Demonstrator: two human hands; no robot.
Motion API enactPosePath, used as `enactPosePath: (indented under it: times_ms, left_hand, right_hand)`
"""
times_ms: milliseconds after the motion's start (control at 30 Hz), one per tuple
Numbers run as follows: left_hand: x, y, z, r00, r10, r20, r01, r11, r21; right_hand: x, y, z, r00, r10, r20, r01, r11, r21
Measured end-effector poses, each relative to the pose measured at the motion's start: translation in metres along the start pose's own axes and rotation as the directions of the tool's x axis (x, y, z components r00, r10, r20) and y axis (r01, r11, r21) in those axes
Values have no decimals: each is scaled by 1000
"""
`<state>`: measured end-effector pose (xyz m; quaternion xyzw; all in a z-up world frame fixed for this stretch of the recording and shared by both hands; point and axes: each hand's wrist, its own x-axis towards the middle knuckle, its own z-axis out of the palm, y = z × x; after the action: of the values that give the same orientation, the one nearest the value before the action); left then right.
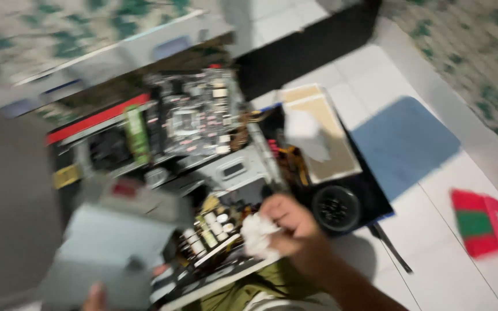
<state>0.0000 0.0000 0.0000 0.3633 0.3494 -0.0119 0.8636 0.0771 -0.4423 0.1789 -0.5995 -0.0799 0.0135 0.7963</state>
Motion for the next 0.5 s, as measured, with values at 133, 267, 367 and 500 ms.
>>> enactPosePath:
  times_ms: [133,267,367,500]
  left_hand:
    - [-43,30,163,948,318,-13,-318,948,18]
    - [-70,73,223,926,367,89,-376,915,149]
    - [-69,111,249,840,486,242,-498,512,700]
    - [-80,140,298,695,585,418,-708,457,538]
  right_hand:
    - [35,1,-3,1000,-9,14,9,1000,22]
    - [81,-91,49,995,-104,1,100,956,-277]
    - [96,-167,120,998,47,-50,-53,990,-130]
    - [116,-148,150,926,-375,49,376,927,4]
